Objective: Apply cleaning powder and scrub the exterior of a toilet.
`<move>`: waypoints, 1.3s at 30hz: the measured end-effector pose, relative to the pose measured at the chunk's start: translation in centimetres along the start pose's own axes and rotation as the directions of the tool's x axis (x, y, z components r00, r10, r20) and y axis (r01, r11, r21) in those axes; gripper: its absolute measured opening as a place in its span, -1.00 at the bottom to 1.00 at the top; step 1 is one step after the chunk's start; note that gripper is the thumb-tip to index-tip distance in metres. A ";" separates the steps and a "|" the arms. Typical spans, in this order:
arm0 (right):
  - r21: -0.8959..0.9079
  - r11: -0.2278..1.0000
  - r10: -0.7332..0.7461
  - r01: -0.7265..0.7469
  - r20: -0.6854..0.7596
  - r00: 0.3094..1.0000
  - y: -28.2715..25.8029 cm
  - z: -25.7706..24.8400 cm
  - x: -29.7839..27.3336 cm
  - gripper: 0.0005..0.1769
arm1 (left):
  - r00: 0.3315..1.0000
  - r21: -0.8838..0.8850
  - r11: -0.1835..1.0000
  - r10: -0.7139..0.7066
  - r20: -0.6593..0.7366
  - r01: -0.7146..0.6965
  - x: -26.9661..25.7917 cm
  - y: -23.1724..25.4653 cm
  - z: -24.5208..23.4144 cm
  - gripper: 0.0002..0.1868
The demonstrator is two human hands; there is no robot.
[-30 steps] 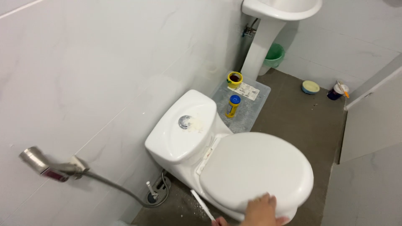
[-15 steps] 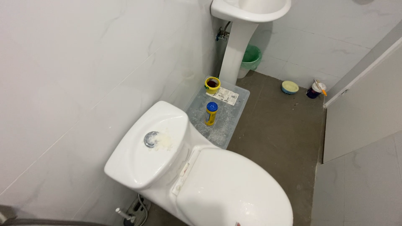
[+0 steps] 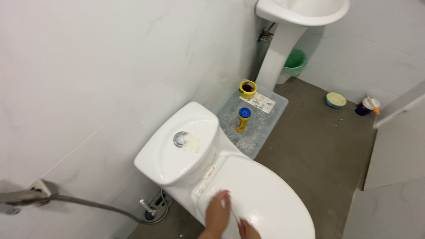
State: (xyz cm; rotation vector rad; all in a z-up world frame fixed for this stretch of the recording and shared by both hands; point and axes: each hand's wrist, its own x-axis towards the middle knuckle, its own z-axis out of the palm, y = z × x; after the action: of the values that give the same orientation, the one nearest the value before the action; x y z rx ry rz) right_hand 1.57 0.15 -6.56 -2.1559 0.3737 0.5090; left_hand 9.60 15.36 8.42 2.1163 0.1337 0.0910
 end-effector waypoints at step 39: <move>0.764 0.525 0.287 -0.375 0.256 0.923 -34.8 5.2 4.7 -0.63 | 0.985 0.088 0.989 -0.128 0.112 0.118 17.3 -3.8 -15.8 -0.48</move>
State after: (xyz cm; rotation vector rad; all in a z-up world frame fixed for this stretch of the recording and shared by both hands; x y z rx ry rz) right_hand 19.68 24.15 12.28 -1.1469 0.8029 0.5182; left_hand 24.63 32.92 13.63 2.1824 0.2004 -0.1140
